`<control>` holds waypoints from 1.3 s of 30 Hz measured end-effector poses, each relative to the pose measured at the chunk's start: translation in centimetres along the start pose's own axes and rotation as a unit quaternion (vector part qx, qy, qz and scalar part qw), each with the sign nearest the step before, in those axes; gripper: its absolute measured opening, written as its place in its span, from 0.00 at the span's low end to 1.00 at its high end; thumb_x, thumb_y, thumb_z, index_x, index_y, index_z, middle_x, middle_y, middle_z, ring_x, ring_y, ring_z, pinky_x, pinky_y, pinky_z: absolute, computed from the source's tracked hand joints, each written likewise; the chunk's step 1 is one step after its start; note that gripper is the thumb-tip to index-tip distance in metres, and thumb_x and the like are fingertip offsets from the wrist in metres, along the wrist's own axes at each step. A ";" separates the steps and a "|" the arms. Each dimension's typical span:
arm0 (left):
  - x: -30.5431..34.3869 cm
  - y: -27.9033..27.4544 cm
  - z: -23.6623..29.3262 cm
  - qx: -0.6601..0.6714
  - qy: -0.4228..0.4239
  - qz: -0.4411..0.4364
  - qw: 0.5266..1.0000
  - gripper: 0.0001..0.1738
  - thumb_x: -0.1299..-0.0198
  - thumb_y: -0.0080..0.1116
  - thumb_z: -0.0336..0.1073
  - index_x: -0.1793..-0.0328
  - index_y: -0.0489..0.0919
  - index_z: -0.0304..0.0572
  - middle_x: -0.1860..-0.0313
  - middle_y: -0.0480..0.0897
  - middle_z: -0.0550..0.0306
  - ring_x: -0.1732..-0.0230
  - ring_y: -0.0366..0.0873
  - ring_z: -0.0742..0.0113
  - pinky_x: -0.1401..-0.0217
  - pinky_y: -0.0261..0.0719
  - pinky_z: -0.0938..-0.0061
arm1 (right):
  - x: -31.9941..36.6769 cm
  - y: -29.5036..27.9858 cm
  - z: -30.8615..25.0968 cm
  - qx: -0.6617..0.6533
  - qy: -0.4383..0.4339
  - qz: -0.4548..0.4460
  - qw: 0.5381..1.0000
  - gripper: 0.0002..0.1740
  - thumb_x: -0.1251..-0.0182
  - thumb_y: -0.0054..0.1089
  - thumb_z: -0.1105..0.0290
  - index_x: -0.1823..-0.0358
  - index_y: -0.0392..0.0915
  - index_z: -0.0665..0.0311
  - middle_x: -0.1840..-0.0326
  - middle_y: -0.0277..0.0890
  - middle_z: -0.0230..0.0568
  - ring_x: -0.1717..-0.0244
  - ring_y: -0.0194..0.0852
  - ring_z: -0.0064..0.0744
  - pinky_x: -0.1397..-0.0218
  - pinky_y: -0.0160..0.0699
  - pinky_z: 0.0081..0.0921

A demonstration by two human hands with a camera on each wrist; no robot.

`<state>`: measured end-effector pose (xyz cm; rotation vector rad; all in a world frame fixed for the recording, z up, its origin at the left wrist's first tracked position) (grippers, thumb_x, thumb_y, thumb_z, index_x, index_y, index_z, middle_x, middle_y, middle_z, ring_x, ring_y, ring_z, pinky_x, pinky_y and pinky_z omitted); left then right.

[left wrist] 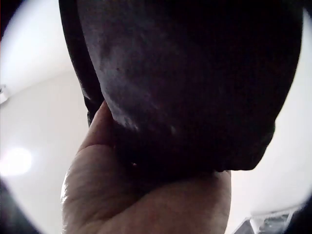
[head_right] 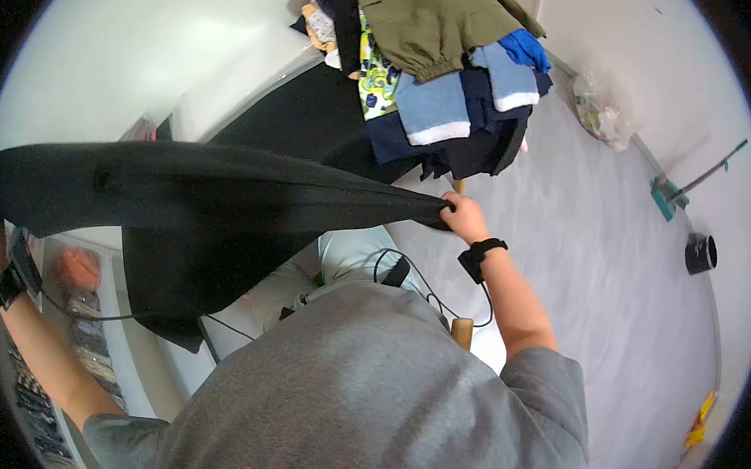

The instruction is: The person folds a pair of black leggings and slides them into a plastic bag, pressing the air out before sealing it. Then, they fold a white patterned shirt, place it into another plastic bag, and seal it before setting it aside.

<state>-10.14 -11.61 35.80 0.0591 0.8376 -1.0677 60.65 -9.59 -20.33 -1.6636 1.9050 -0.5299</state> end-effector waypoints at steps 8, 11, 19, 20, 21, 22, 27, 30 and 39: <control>8.4 -4.4 -7.7 -0.177 -0.155 -0.138 0.962 0.18 0.40 0.53 0.33 0.46 0.74 0.32 0.53 0.79 0.56 0.51 0.76 0.68 0.44 0.71 0.76 | -2.5 -9.4 -6.4 0.162 -0.065 0.075 0.982 0.13 0.48 0.54 0.70 0.61 0.79 0.64 0.63 0.79 0.51 0.60 0.77 0.51 0.55 0.75 0.39; 11.1 -4.6 -11.3 -0.202 -0.147 -0.181 0.951 0.16 0.42 0.53 0.34 0.50 0.76 0.32 0.61 0.80 0.60 0.66 0.77 0.74 0.61 0.74 0.83 | -4.2 -12.7 -9.5 0.223 -0.132 0.139 0.956 0.12 0.45 0.58 0.66 0.61 0.81 0.62 0.63 0.79 0.49 0.58 0.77 0.48 0.56 0.76 0.35; 14.3 -2.3 -22.5 -0.162 -0.286 -0.122 0.937 0.17 0.38 0.49 0.32 0.42 0.71 0.39 0.70 0.75 0.66 0.90 0.57 0.84 0.89 0.55 0.88 | -13.9 -16.5 -20.9 0.263 -0.180 0.180 0.931 0.12 0.42 0.59 0.66 0.57 0.81 0.58 0.59 0.80 0.45 0.56 0.79 0.45 0.54 0.76 0.31; 13.8 -2.4 -23.6 -0.161 -0.274 -0.124 0.940 0.18 0.37 0.49 0.33 0.41 0.70 0.39 0.70 0.74 0.66 0.91 0.56 0.84 0.89 0.55 0.87 | -15.4 -16.5 -22.5 0.250 -0.193 0.164 0.935 0.12 0.42 0.57 0.69 0.57 0.81 0.58 0.59 0.80 0.45 0.56 0.79 0.45 0.54 0.75 0.31; 13.9 -2.5 -23.8 -0.146 -0.267 -0.114 0.946 0.18 0.36 0.47 0.31 0.41 0.69 0.39 0.71 0.73 0.66 0.90 0.55 0.83 0.89 0.54 0.87 | -16.2 -17.1 -23.8 0.254 -0.207 0.179 0.928 0.12 0.41 0.56 0.70 0.56 0.81 0.59 0.59 0.80 0.46 0.57 0.79 0.45 0.54 0.75 0.30; 13.2 -2.4 -24.2 -0.112 -0.253 -0.072 0.958 0.18 0.36 0.47 0.31 0.40 0.69 0.39 0.69 0.75 0.65 0.87 0.62 0.83 0.87 0.58 0.88 | -18.0 -17.5 -24.4 0.250 -0.212 0.190 0.925 0.12 0.41 0.55 0.71 0.56 0.81 0.59 0.59 0.80 0.46 0.57 0.78 0.46 0.54 0.75 0.30; 13.6 -3.9 -27.2 0.207 -0.164 0.041 0.964 0.20 0.37 0.47 0.25 0.37 0.67 0.35 0.41 0.73 0.49 0.40 0.72 0.62 0.34 0.70 0.72 | -23.2 -18.3 -26.1 0.131 -0.264 0.275 0.915 0.15 0.40 0.52 0.77 0.53 0.80 0.59 0.52 0.80 0.43 0.49 0.78 0.36 0.45 0.72 0.26; 17.6 -2.7 -29.6 0.205 -0.224 0.075 0.950 0.22 0.43 0.42 0.18 0.40 0.68 0.32 0.37 0.70 0.45 0.38 0.70 0.61 0.36 0.72 0.73 | -25.6 -16.0 -23.6 0.137 -0.265 0.218 0.929 0.15 0.40 0.51 0.79 0.54 0.80 0.59 0.44 0.76 0.40 0.41 0.71 0.36 0.38 0.67 0.25; 27.9 2.9 -33.7 0.181 -0.416 -0.036 0.891 0.20 0.59 0.48 0.14 0.57 0.76 0.34 0.28 0.60 0.52 0.47 0.76 0.70 0.51 0.76 0.82 | -25.9 -8.9 -18.0 0.225 -0.207 0.051 0.951 0.20 0.52 0.50 0.87 0.60 0.82 0.60 0.38 0.69 0.43 0.34 0.63 0.44 0.32 0.60 0.32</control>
Point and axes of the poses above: each hand's wrist, its own x-axis away from the middle knuckle, its own y-axis out of the palm, z = x × y, the point moved 7 cm from there along -x, towards the middle knuckle
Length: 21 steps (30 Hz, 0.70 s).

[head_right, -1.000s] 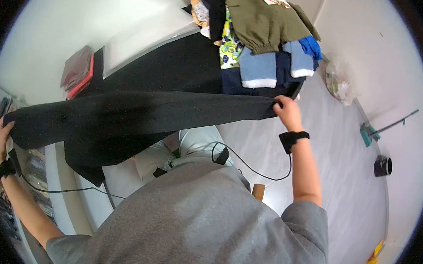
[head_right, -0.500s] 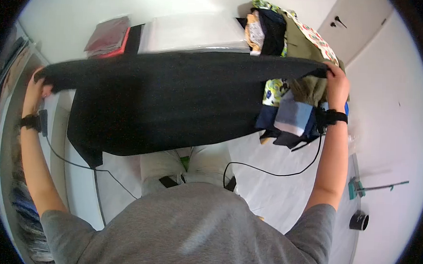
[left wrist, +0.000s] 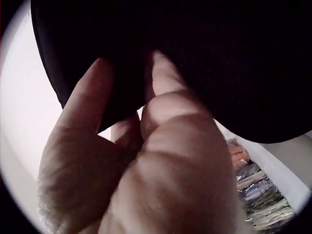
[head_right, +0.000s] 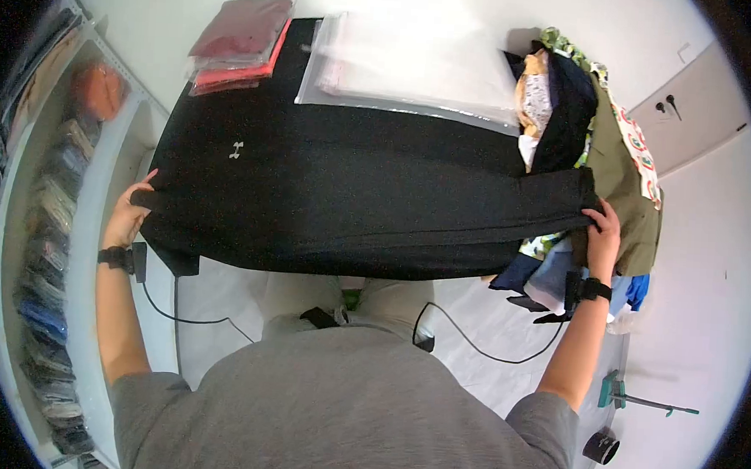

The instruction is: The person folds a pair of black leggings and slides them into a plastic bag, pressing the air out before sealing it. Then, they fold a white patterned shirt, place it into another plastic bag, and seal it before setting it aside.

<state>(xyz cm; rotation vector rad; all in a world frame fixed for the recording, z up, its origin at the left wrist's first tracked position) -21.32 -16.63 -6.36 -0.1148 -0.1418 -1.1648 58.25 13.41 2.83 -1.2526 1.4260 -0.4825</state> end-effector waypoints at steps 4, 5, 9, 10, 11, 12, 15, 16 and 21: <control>0.1 0.4 0.4 0.173 0.021 -0.037 0.984 0.15 0.53 0.51 0.17 0.58 0.77 0.34 0.28 0.60 0.49 0.44 0.74 0.66 0.46 0.75 0.74 | 0.2 0.1 0.0 0.010 0.005 -0.007 1.000 0.20 0.53 0.49 0.87 0.60 0.82 0.61 0.38 0.69 0.44 0.34 0.62 0.44 0.31 0.59 0.32; -0.1 0.5 0.7 0.172 0.018 -0.038 0.984 0.15 0.53 0.51 0.17 0.58 0.77 0.34 0.28 0.60 0.49 0.44 0.74 0.66 0.46 0.75 0.74 | 0.2 0.1 0.1 0.011 0.007 -0.009 1.000 0.20 0.53 0.49 0.87 0.60 0.82 0.61 0.38 0.69 0.44 0.34 0.62 0.44 0.31 0.59 0.32; -1.5 -0.3 0.3 0.094 -0.014 0.040 0.995 0.11 0.46 0.56 0.23 0.56 0.78 0.37 0.34 0.67 0.50 0.45 0.73 0.67 0.45 0.71 0.76 | 0.2 0.3 0.0 0.015 0.004 -0.006 1.000 0.20 0.52 0.49 0.87 0.60 0.82 0.60 0.38 0.69 0.44 0.33 0.61 0.44 0.30 0.58 0.32; -2.0 -0.4 0.8 -0.058 0.005 0.061 0.996 0.10 0.44 0.57 0.26 0.55 0.78 0.39 0.38 0.72 0.52 0.47 0.73 0.69 0.45 0.70 0.78 | 0.2 0.3 0.2 0.025 0.000 -0.005 1.000 0.20 0.52 0.49 0.87 0.60 0.82 0.60 0.38 0.69 0.44 0.33 0.61 0.44 0.30 0.58 0.31; -2.2 0.0 1.1 -0.092 0.001 0.022 0.996 0.12 0.45 0.57 0.25 0.53 0.78 0.40 0.47 0.77 0.58 0.49 0.74 0.72 0.45 0.69 0.79 | 0.3 0.4 0.7 0.019 -0.004 0.003 1.000 0.20 0.52 0.49 0.87 0.60 0.81 0.60 0.38 0.69 0.43 0.33 0.61 0.43 0.30 0.57 0.31; -2.2 1.0 2.4 -0.093 0.000 0.023 0.995 0.12 0.45 0.57 0.25 0.53 0.78 0.40 0.47 0.77 0.58 0.49 0.74 0.72 0.45 0.69 0.79 | 0.1 0.5 0.8 0.017 -0.004 0.002 1.000 0.20 0.52 0.49 0.87 0.60 0.81 0.60 0.38 0.69 0.43 0.33 0.61 0.43 0.30 0.57 0.31; -1.8 3.3 7.2 -0.036 0.081 0.022 0.996 0.17 0.44 0.52 0.22 0.47 0.76 0.38 0.54 0.79 0.60 0.53 0.76 0.73 0.49 0.73 0.79 | 0.4 0.5 1.0 0.014 0.011 0.000 1.000 0.21 0.52 0.49 0.88 0.60 0.82 0.60 0.37 0.69 0.43 0.33 0.60 0.43 0.30 0.57 0.31; -2.2 2.5 7.2 0.017 0.078 0.010 0.997 0.19 0.44 0.50 0.21 0.45 0.75 0.38 0.53 0.79 0.58 0.53 0.76 0.72 0.50 0.75 0.80 | 0.4 0.6 1.0 0.012 0.011 -0.003 1.000 0.21 0.52 0.49 0.88 0.60 0.82 0.60 0.37 0.69 0.43 0.32 0.60 0.43 0.29 0.56 0.31; -3.0 -0.2 4.8 -0.124 0.058 0.031 0.990 0.22 0.44 0.50 0.20 0.42 0.75 0.37 0.51 0.79 0.57 0.52 0.75 0.73 0.47 0.73 0.81 | 0.3 1.2 1.5 0.026 0.002 -0.013 1.000 0.21 0.53 0.49 0.87 0.59 0.82 0.60 0.37 0.68 0.42 0.32 0.59 0.43 0.29 0.55 0.32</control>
Point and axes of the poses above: each hand's wrist, its own x-axis away from the middle knuckle, its own y-axis out of the palm, z = x × y, the point moved 7 cm from there along -x, towards the middle knuckle
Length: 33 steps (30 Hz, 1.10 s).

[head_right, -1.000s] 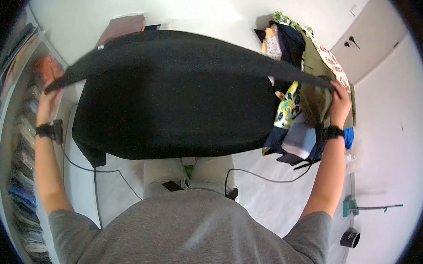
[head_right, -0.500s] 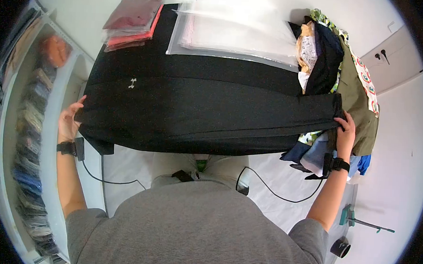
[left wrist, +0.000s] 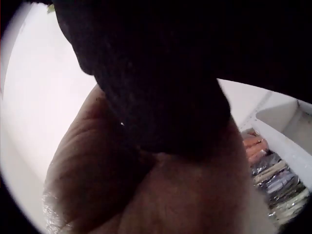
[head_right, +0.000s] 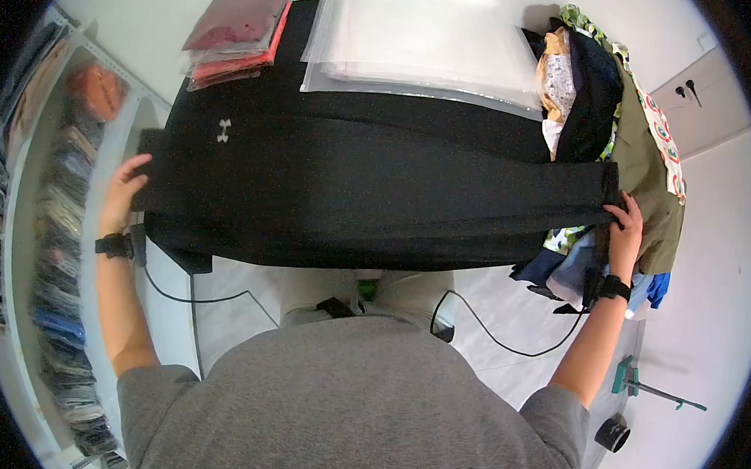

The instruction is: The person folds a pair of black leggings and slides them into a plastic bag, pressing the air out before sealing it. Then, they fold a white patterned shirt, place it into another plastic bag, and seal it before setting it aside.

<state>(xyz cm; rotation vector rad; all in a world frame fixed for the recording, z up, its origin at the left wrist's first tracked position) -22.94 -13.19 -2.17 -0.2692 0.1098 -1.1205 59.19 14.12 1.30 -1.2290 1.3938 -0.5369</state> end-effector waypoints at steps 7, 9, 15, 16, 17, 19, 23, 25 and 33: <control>3.1 4.5 5.7 -0.410 0.218 0.114 0.878 0.19 0.49 0.54 0.20 0.49 0.77 0.39 0.35 0.69 0.45 0.35 0.67 0.47 0.33 0.62 0.66 | 0.2 -0.4 -3.1 0.040 -0.024 -0.024 0.999 0.23 0.59 0.50 0.87 0.60 0.82 0.60 0.36 0.67 0.46 0.33 0.61 0.47 0.29 0.56 0.34; 5.3 9.3 8.1 -0.355 0.262 0.056 0.895 0.15 0.50 0.52 0.18 0.55 0.77 0.36 0.41 0.75 0.46 0.37 0.69 0.49 0.34 0.63 0.64 | 0.5 -0.6 -4.4 0.046 -0.021 -0.023 0.998 0.25 0.60 0.46 0.87 0.60 0.82 0.60 0.37 0.68 0.47 0.35 0.62 0.48 0.30 0.57 0.34; 10.9 20.3 7.5 -0.335 0.239 -0.103 0.905 0.23 0.69 0.70 0.27 0.60 0.77 0.37 0.59 0.72 0.50 0.55 0.70 0.53 0.49 0.68 0.65 | 0.1 -2.2 -4.5 -0.055 0.151 0.099 0.982 0.10 0.40 0.51 0.74 0.59 0.78 0.66 0.59 0.80 0.49 0.55 0.78 0.47 0.51 0.75 0.33; 11.3 21.0 7.4 -0.340 0.242 -0.091 0.904 0.22 0.67 0.69 0.26 0.60 0.78 0.37 0.59 0.72 0.50 0.55 0.70 0.53 0.49 0.68 0.65 | -0.2 -1.8 -4.5 -0.036 0.150 0.092 0.984 0.10 0.39 0.54 0.69 0.59 0.77 0.66 0.61 0.79 0.50 0.58 0.78 0.48 0.53 0.75 0.35; 11.3 21.6 6.8 -0.345 0.243 -0.078 0.903 0.21 0.65 0.68 0.26 0.59 0.78 0.37 0.58 0.72 0.50 0.54 0.70 0.53 0.48 0.68 0.65 | -0.4 -0.9 -4.1 -0.018 0.149 0.082 0.985 0.13 0.38 0.56 0.64 0.59 0.76 0.66 0.64 0.79 0.51 0.60 0.78 0.49 0.55 0.75 0.37; 11.1 21.7 5.2 -0.342 0.257 -0.039 0.903 0.19 0.63 0.66 0.24 0.59 0.78 0.37 0.58 0.73 0.50 0.54 0.71 0.52 0.48 0.68 0.64 | -0.7 -0.4 -3.6 0.048 0.109 0.085 0.989 0.19 0.39 0.58 0.57 0.58 0.76 0.66 0.65 0.79 0.55 0.60 0.78 0.52 0.56 0.75 0.40; 11.3 20.6 4.1 -0.338 0.335 -0.003 0.880 0.16 0.57 0.59 0.20 0.59 0.78 0.38 0.60 0.75 0.50 0.55 0.72 0.51 0.47 0.68 0.62 | -1.7 1.0 -2.1 0.134 0.135 0.023 0.982 0.21 0.38 0.55 0.53 0.58 0.76 0.66 0.62 0.77 0.59 0.57 0.74 0.59 0.54 0.72 0.46; 11.8 19.7 5.0 -0.313 0.349 0.035 0.882 0.15 0.56 0.57 0.20 0.59 0.78 0.39 0.61 0.76 0.51 0.56 0.73 0.52 0.47 0.68 0.61 | -2.0 0.4 -3.0 0.085 0.108 0.029 0.990 0.21 0.36 0.53 0.55 0.58 0.76 0.67 0.59 0.77 0.59 0.54 0.73 0.60 0.52 0.72 0.45; 11.8 19.7 5.2 -0.320 0.368 -0.031 0.872 0.15 0.66 0.57 0.24 0.66 0.77 0.41 0.68 0.73 0.54 0.62 0.71 0.54 0.53 0.67 0.62 | -3.3 3.0 1.9 0.133 0.090 -0.065 0.985 0.26 0.36 0.52 0.54 0.49 0.72 0.70 0.51 0.74 0.60 0.47 0.70 0.58 0.46 0.69 0.41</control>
Point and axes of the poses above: each hand's wrist, its own x-axis away from the middle knuckle, its own y-axis out of the palm, z = x × y, the point moved 7 cm from there along -x, towards the middle knuckle
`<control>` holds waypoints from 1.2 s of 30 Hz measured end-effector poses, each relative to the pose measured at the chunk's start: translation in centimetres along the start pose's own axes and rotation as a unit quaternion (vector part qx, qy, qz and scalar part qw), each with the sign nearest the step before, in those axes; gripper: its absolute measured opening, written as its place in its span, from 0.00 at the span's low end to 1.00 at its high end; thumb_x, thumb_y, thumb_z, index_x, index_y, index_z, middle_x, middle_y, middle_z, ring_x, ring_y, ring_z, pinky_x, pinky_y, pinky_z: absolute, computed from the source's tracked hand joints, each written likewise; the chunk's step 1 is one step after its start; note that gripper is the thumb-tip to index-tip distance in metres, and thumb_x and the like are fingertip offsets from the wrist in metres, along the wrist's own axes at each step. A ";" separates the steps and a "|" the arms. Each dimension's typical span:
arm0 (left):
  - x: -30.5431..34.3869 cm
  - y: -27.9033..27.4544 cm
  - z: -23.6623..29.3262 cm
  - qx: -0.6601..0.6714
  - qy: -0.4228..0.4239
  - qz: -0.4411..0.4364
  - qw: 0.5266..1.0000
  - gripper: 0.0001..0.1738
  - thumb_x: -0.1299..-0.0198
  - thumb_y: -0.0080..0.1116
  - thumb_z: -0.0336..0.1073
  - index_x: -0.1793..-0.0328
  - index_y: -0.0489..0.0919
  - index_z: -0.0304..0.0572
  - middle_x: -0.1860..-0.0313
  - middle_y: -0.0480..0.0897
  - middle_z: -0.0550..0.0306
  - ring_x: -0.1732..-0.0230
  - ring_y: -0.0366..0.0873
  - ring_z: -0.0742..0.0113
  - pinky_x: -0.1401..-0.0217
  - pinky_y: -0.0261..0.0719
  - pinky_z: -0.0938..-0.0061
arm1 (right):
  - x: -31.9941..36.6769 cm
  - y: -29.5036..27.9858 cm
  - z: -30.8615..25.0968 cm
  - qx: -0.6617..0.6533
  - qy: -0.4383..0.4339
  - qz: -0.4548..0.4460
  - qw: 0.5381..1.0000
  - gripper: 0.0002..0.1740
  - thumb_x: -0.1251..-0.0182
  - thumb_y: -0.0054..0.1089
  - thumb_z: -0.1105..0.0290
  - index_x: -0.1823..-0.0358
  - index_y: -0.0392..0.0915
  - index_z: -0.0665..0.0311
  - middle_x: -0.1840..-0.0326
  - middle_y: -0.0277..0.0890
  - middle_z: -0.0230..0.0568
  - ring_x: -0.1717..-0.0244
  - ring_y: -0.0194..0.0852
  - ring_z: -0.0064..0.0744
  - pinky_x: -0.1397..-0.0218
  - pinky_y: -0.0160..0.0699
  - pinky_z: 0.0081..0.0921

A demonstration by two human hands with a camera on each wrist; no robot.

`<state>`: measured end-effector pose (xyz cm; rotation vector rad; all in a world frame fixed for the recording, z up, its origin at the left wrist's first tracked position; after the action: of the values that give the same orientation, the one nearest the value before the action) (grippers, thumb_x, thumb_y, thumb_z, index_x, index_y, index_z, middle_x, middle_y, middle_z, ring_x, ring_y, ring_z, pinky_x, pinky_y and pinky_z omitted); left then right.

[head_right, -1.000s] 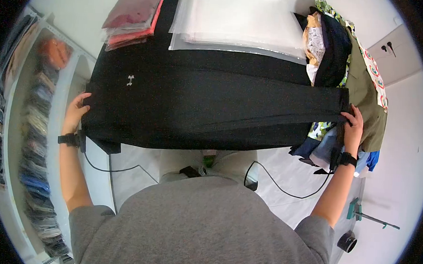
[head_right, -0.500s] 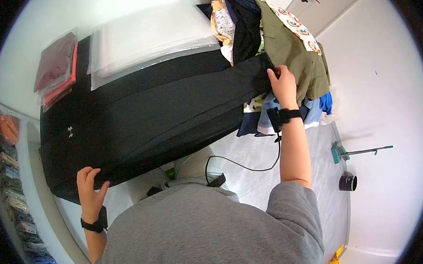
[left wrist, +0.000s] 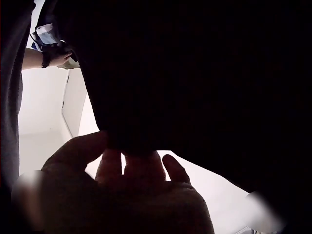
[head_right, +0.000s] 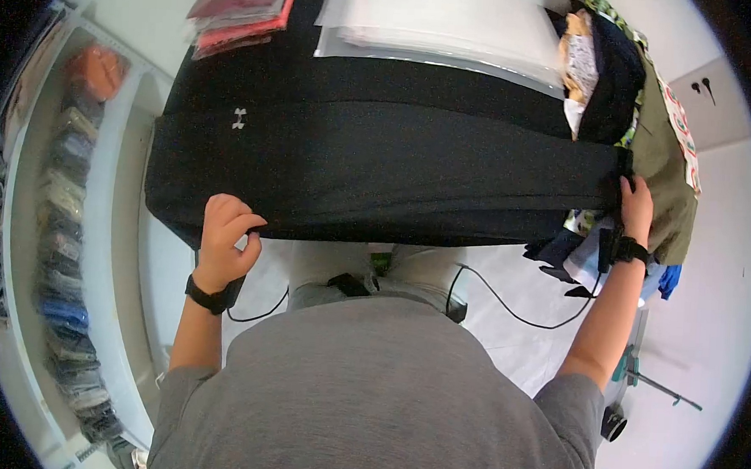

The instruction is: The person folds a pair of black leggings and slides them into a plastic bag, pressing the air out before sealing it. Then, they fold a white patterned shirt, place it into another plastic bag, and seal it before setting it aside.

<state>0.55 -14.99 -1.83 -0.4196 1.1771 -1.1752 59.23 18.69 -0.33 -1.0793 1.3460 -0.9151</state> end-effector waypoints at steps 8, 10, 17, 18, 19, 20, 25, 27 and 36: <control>1.0 -0.9 -0.5 0.012 -0.014 -0.008 1.000 0.25 0.68 0.55 0.25 0.55 0.78 0.43 0.53 0.74 0.53 0.48 0.70 0.52 0.42 0.64 0.56 | 2.5 -4.6 -6.8 0.083 0.048 0.010 0.995 0.26 0.38 0.56 0.55 0.48 0.72 0.70 0.50 0.75 0.60 0.48 0.72 0.56 0.45 0.70 0.40; 1.1 0.0 -0.5 -0.039 -0.005 -0.034 0.999 0.27 0.67 0.56 0.23 0.52 0.78 0.44 0.49 0.74 0.54 0.45 0.69 0.53 0.40 0.63 0.55 | 3.9 -7.3 -12.0 0.104 -0.041 0.153 0.982 0.23 0.39 0.59 0.59 0.48 0.73 0.68 0.49 0.74 0.57 0.45 0.72 0.51 0.44 0.70 0.38; 0.2 0.5 -1.5 -0.019 0.013 -0.018 1.000 0.20 0.61 0.58 0.22 0.57 0.79 0.41 0.56 0.78 0.56 0.51 0.73 0.55 0.46 0.69 0.62 | 18.6 -6.4 -41.7 -0.327 -0.477 -0.087 0.811 0.19 0.51 0.66 0.69 0.56 0.76 0.64 0.51 0.75 0.45 0.47 0.71 0.45 0.44 0.70 0.37; -0.1 0.3 -1.8 0.015 -0.005 -0.017 1.000 0.18 0.61 0.58 0.22 0.58 0.79 0.40 0.59 0.79 0.55 0.54 0.75 0.55 0.48 0.70 0.63 | 20.1 -5.1 -43.5 -0.347 -0.499 -0.109 0.786 0.21 0.51 0.66 0.67 0.54 0.75 0.65 0.52 0.74 0.43 0.48 0.71 0.43 0.45 0.69 0.36; -0.3 0.2 -1.7 0.011 -0.003 -0.017 1.000 0.18 0.61 0.58 0.22 0.58 0.79 0.40 0.59 0.79 0.55 0.54 0.75 0.55 0.48 0.70 0.63 | 21.3 -4.1 -44.8 -0.359 -0.504 -0.121 0.776 0.21 0.50 0.66 0.66 0.54 0.75 0.65 0.53 0.74 0.42 0.51 0.71 0.41 0.46 0.70 0.36; -0.6 0.0 -2.0 0.018 -0.032 -0.013 0.999 0.15 0.58 0.59 0.23 0.59 0.79 0.39 0.62 0.79 0.54 0.57 0.75 0.54 0.51 0.71 0.63 | 22.1 -2.9 -45.6 -0.351 -0.494 -0.134 0.784 0.21 0.50 0.66 0.67 0.53 0.75 0.65 0.54 0.74 0.41 0.51 0.71 0.40 0.47 0.70 0.35; -1.0 0.4 -3.7 0.012 -0.155 0.075 0.985 0.09 0.45 0.59 0.30 0.59 0.78 0.35 0.70 0.79 0.48 0.66 0.76 0.52 0.58 0.71 0.65 | 21.1 -1.0 -45.8 -0.369 -0.373 -0.128 0.842 0.15 0.47 0.63 0.70 0.58 0.74 0.63 0.68 0.76 0.43 0.61 0.74 0.44 0.58 0.74 0.37; -1.5 1.1 -4.2 0.045 -0.206 0.086 0.974 0.10 0.45 0.59 0.30 0.57 0.77 0.35 0.70 0.79 0.48 0.66 0.76 0.52 0.59 0.71 0.65 | 20.3 0.2 -44.8 -0.388 -0.320 -0.118 0.856 0.11 0.45 0.62 0.70 0.61 0.73 0.62 0.73 0.74 0.44 0.68 0.74 0.45 0.63 0.74 0.39; -2.4 1.3 -4.6 -0.003 -0.247 0.142 0.959 0.05 0.47 0.57 0.26 0.64 0.74 0.40 0.70 0.73 0.53 0.64 0.73 0.54 0.60 0.70 0.65 | 19.1 0.6 -44.0 -0.310 -0.336 -0.074 0.886 0.13 0.43 0.61 0.64 0.72 0.68 0.63 0.79 0.72 0.41 0.72 0.74 0.44 0.68 0.71 0.39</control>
<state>-2.66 -11.07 -3.45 -0.4959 0.7720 -0.7576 16.30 -2.49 -3.22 -1.8043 0.9702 -0.1314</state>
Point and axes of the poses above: each hand's wrist, its own x-axis away from the middle knuckle, its own y-axis out of the palm, z = x × y, the point moved 7 cm from there along -x, towards the middle knuckle
